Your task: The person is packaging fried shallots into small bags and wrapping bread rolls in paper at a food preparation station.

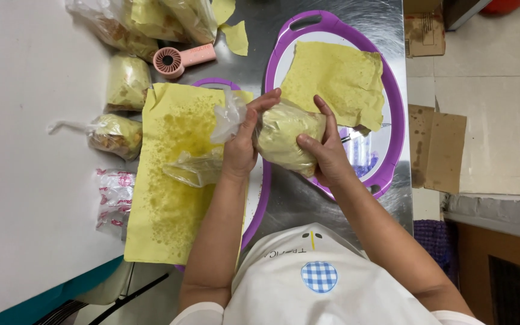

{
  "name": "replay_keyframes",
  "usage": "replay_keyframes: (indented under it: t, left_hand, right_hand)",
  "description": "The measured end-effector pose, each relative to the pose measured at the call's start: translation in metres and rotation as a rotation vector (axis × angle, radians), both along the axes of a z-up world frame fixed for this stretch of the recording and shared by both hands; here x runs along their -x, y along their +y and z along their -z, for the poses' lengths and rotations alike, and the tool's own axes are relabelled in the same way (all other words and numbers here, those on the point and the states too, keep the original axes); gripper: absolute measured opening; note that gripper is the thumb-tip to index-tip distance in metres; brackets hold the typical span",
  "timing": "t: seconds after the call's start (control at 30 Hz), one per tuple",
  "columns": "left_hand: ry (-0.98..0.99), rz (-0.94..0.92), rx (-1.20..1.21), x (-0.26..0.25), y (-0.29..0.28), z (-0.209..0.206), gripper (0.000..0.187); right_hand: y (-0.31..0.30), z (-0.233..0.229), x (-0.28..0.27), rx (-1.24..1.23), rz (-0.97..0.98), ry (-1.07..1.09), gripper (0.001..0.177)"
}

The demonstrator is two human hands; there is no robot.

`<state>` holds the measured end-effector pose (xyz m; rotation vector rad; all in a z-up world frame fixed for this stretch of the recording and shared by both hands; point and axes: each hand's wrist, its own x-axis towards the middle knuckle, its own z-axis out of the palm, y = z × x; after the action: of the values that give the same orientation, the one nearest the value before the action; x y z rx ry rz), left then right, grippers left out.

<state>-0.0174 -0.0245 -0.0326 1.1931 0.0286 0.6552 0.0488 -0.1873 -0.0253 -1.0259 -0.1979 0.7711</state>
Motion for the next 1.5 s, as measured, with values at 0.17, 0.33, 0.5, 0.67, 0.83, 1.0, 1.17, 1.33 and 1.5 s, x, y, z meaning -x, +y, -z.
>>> replay_keyframes:
  t: [0.17, 0.33, 0.5, 0.67, 0.83, 1.0, 1.17, 1.33, 1.5]
  left_hand:
    - [0.136, -0.05, 0.127, 0.011, -0.005, 0.009, 0.048]
    - [0.133, -0.09, 0.371, 0.016, -0.01, 0.021, 0.046]
    - [0.18, -0.196, 0.61, 0.022, -0.005, 0.025, 0.04]
    - [0.121, -0.219, 0.671, 0.041, 0.008, -0.02, 0.032]
    - [0.094, -0.246, 0.6, 0.046, 0.021, -0.023, 0.028]
    - [0.043, -0.293, 0.385, 0.056, 0.022, -0.036, 0.029]
    - [-0.047, -0.151, 0.0, 0.073, 0.028, -0.05, 0.046]
    - [-0.322, 0.176, 0.222, 0.069, 0.029, -0.043, 0.048]
    - [-0.533, 0.393, 0.488, 0.056, 0.035, -0.026, 0.047]
  right_hand:
    - [-0.006, -0.007, 0.008, -0.025, 0.093, -0.315, 0.125]
    - [-0.011, -0.009, 0.017, 0.034, 0.111, -0.612, 0.147]
    - [-0.025, 0.011, 0.01, -0.05, 0.021, -0.541, 0.158]
    - [-0.06, 0.019, 0.005, 0.072, 0.084, -0.365, 0.1]
    - [-0.078, 0.036, 0.012, 0.198, 0.171, -0.289, 0.075]
    - [-0.096, 0.041, 0.022, 0.264, 0.203, -0.294, 0.062]
    - [-0.125, 0.084, 0.015, 0.546, 0.363, -0.569, 0.013]
    - [-0.108, 0.037, 0.03, 0.8, 0.065, -0.827, 0.022]
    - [-0.119, 0.081, 0.02, 0.975, -0.104, -0.991, 0.021]
